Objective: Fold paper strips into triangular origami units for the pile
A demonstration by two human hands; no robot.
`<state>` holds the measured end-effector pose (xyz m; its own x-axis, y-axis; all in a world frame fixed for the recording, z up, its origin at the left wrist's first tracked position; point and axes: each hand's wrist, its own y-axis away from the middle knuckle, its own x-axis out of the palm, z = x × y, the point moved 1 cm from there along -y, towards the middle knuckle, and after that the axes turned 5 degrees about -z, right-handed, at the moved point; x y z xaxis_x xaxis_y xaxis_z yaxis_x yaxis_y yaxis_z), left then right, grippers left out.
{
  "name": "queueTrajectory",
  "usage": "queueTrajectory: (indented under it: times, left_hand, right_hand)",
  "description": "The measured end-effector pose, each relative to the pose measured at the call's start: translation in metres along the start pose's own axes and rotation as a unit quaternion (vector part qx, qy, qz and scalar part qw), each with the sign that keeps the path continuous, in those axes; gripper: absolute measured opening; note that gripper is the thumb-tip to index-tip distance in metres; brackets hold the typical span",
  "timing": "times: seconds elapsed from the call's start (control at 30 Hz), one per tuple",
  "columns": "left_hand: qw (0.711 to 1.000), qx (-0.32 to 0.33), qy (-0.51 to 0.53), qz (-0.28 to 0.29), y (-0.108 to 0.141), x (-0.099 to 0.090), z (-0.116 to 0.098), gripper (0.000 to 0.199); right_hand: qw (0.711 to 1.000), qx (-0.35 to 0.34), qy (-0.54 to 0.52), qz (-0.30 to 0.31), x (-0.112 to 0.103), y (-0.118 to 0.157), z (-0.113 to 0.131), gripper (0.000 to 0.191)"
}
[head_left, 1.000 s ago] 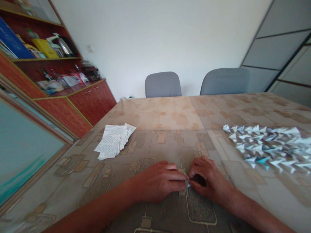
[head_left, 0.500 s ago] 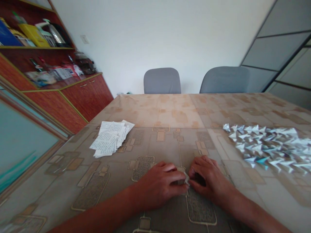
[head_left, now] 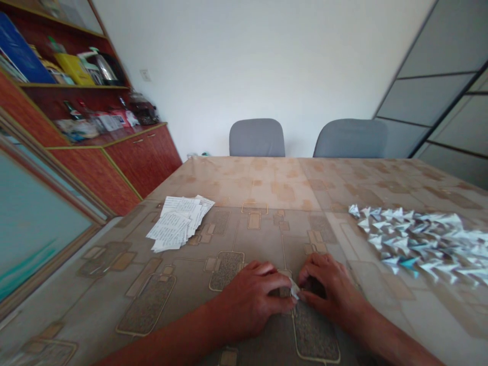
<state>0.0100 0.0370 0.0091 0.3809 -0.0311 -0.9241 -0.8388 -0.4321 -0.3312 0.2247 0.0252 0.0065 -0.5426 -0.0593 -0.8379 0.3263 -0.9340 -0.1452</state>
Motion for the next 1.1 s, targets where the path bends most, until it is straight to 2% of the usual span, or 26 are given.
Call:
queueTrajectory:
  times: [0.2,0.33,0.53,0.87,0.97,1.1]
  left_hand:
    - [1.0,-0.011,0.013,-0.015,0.001,0.002,0.001,0.019]
    - [0.996,-0.025,0.082,-0.032,0.002,-0.001,0.005,0.023]
    - [0.957,-0.208,0.179,-0.097,-0.002,0.0,0.01,0.022]
    - [0.927,-0.284,0.223,-0.103,-0.011,0.003,0.005,0.022]
    - [0.9,-0.331,0.266,-0.104,-0.012,0.003,0.007,0.023]
    - [0.846,-0.347,0.402,-0.054,-0.02,-0.001,0.004,0.021]
  right_hand:
    - [1.0,0.018,0.017,-0.007,0.001,0.001,0.008,0.014]
    - [1.0,0.019,0.013,-0.008,0.001,0.0,0.008,0.014]
    - [1.0,0.001,0.006,-0.004,0.001,-0.001,0.009,0.019]
    - [0.999,-0.034,-0.011,-0.009,0.005,-0.001,0.005,0.022]
    - [0.997,-0.054,-0.051,-0.011,-0.004,-0.004,0.008,0.015]
    - [0.992,-0.09,-0.076,-0.049,-0.017,-0.007,0.016,0.011]
